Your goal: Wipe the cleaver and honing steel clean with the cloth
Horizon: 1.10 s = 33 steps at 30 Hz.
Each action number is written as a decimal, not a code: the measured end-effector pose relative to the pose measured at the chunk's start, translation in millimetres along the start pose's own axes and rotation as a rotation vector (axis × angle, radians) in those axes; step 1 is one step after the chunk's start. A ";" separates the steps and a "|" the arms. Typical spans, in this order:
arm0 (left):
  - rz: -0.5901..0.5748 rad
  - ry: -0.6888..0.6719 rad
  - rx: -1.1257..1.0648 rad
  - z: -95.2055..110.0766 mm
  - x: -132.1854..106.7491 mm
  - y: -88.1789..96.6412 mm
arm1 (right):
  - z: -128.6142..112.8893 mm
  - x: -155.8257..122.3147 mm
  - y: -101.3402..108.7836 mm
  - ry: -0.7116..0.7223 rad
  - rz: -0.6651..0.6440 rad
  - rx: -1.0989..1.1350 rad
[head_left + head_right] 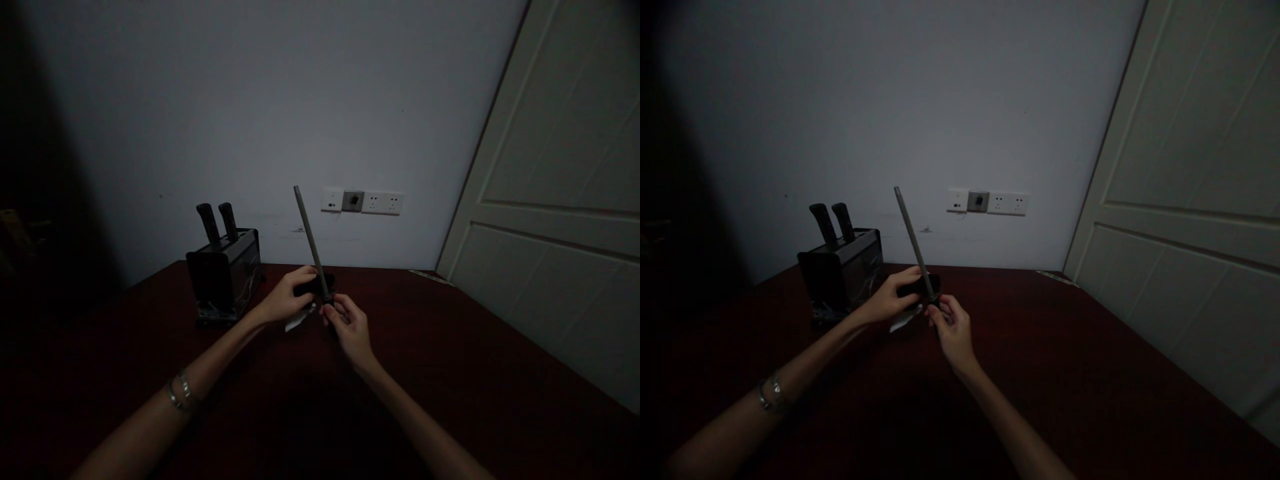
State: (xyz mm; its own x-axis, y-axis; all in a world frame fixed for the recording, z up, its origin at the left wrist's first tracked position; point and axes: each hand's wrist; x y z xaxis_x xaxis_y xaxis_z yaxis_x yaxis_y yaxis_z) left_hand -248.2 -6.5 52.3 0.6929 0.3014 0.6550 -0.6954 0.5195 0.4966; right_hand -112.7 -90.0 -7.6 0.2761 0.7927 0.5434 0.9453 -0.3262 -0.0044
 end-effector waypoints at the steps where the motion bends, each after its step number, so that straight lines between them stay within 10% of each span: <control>1: -0.031 0.012 -0.053 1.0 0.8 -1.1 | 0.3 -0.4 -0.3 -0.004 -0.006 0.003; 6: -0.038 0.048 -0.198 2.4 0.0 -3.2 | -1.6 -0.3 -1.1 -0.008 0.002 0.015; 25: -0.053 -0.205 0.336 13.0 -14.2 -16.8 | 10.5 6.4 7.1 0.018 0.158 -0.075; 33: 0.134 -0.192 0.561 27.4 -7.6 -26.6 | 11.5 3.8 4.3 0.029 0.158 -0.121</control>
State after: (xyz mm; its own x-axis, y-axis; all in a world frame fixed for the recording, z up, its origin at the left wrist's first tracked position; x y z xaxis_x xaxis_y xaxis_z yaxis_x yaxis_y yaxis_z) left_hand -240.2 -44.6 49.7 0.5820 0.1583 0.7976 -0.8047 -0.0295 0.5930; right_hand -105.6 -82.5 -15.2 0.4125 0.7120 0.5683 0.8623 -0.5063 0.0085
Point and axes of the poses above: each hand's wrist, its own x-axis towards the middle knuckle, its own y-axis out of the back of the hand, z = x × y, and after that the axes turned 9 degrees about -x, right-handed
